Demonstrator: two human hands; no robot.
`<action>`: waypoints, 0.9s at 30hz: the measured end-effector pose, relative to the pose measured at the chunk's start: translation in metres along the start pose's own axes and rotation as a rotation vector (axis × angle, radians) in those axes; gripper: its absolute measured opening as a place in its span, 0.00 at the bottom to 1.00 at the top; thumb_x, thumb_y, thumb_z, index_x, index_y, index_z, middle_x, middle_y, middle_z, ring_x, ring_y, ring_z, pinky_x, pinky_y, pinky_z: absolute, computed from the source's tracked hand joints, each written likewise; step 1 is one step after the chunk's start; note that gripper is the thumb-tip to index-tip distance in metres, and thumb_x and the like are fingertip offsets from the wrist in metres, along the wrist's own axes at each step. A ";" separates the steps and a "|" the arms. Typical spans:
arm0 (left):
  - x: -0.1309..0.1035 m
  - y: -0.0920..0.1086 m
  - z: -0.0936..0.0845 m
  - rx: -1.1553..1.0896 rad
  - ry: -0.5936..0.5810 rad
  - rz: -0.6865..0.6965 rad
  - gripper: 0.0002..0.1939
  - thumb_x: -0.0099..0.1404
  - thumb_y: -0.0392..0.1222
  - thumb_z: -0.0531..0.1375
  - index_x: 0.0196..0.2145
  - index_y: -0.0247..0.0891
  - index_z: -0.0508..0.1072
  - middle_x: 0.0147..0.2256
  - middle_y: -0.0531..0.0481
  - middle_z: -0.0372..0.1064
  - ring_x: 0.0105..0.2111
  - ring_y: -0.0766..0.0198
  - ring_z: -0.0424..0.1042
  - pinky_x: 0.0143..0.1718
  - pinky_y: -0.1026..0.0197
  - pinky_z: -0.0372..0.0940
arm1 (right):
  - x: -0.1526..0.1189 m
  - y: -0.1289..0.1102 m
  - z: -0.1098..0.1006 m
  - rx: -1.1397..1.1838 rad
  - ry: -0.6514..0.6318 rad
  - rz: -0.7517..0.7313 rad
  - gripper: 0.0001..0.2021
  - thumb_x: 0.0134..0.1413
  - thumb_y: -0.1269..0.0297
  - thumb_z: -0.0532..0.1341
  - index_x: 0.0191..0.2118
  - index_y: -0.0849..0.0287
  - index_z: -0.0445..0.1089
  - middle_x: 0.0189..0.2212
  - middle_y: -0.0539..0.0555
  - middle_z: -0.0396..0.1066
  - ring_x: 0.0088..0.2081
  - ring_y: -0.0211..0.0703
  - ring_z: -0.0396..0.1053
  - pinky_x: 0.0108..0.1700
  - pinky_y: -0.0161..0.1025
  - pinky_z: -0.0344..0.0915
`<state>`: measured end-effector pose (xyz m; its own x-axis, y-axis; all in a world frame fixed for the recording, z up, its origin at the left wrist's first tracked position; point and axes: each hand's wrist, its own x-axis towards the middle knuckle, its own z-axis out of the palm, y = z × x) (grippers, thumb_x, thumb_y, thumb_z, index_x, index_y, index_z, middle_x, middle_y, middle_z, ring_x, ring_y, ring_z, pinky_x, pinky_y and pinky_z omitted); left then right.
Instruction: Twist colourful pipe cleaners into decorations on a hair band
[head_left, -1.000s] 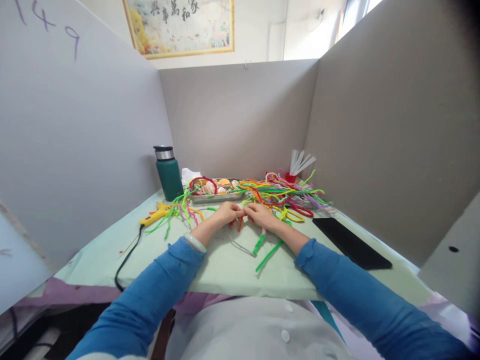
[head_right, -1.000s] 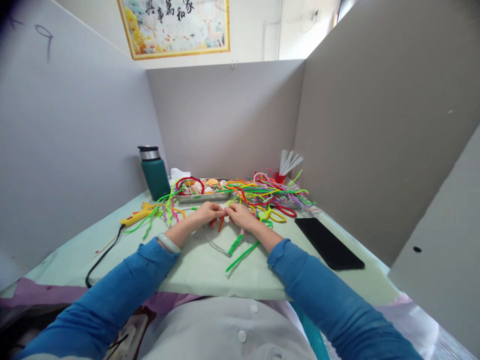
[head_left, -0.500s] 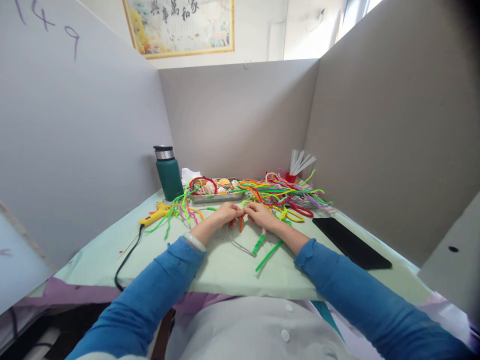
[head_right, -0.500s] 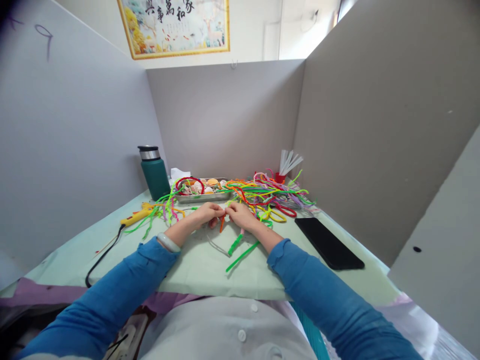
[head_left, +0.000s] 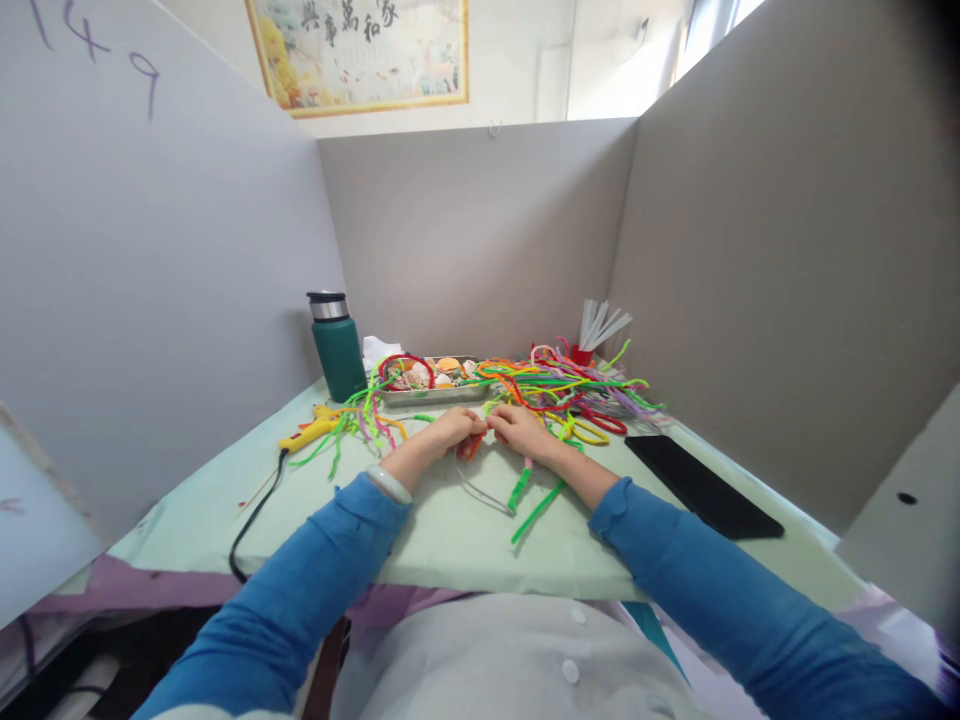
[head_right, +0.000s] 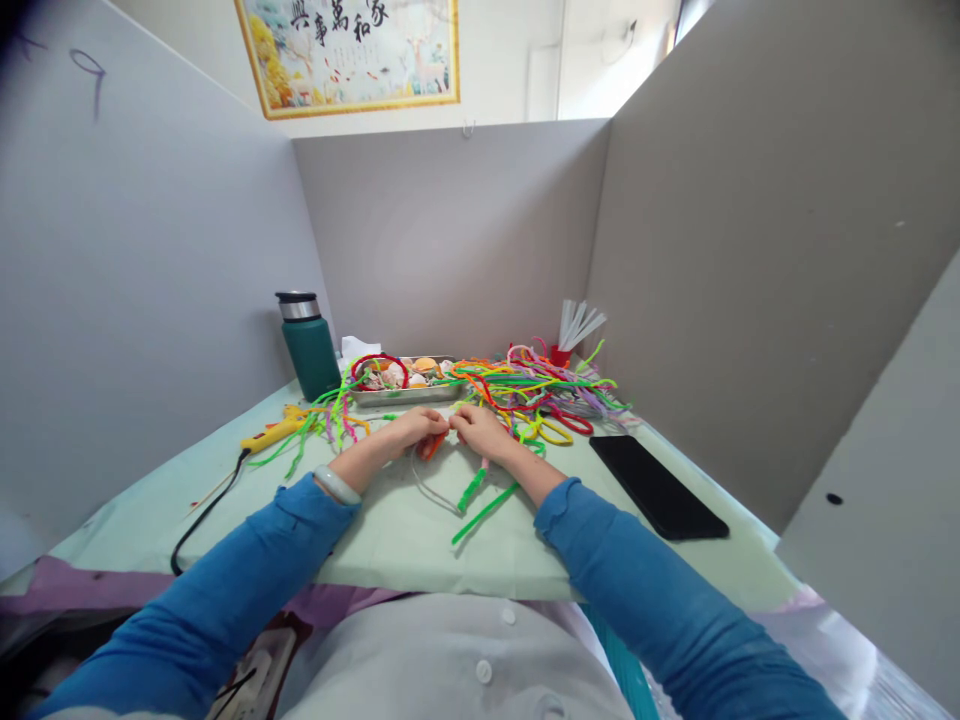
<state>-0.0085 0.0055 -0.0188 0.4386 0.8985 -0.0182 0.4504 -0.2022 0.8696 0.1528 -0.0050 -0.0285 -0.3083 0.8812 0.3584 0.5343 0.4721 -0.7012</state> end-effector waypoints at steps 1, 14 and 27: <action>0.000 -0.001 0.000 -0.002 -0.006 0.005 0.15 0.56 0.43 0.54 0.16 0.34 0.63 0.11 0.52 0.58 0.12 0.70 0.57 0.16 0.65 0.48 | 0.000 0.000 0.000 0.001 -0.001 -0.001 0.11 0.50 0.63 0.51 0.22 0.61 0.61 0.16 0.46 0.61 0.20 0.32 0.56 0.25 0.30 0.51; -0.005 0.005 -0.001 -0.024 -0.045 0.001 0.16 0.57 0.48 0.54 0.19 0.33 0.66 0.12 0.51 0.60 0.13 0.71 0.57 0.17 0.66 0.48 | 0.002 0.003 -0.001 -0.004 0.012 -0.014 0.11 0.50 0.62 0.50 0.22 0.61 0.61 0.16 0.46 0.61 0.20 0.31 0.56 0.24 0.30 0.51; 0.000 -0.002 -0.002 -0.057 -0.019 -0.006 0.19 0.56 0.51 0.56 0.17 0.34 0.63 0.12 0.51 0.58 0.13 0.72 0.56 0.16 0.66 0.49 | -0.001 -0.001 -0.002 0.001 -0.003 -0.008 0.12 0.50 0.62 0.50 0.21 0.61 0.61 0.15 0.46 0.61 0.20 0.32 0.57 0.25 0.30 0.52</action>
<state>-0.0112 0.0067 -0.0199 0.4506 0.8921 -0.0322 0.4086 -0.1740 0.8960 0.1535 -0.0060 -0.0268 -0.3147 0.8773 0.3624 0.5307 0.4791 -0.6991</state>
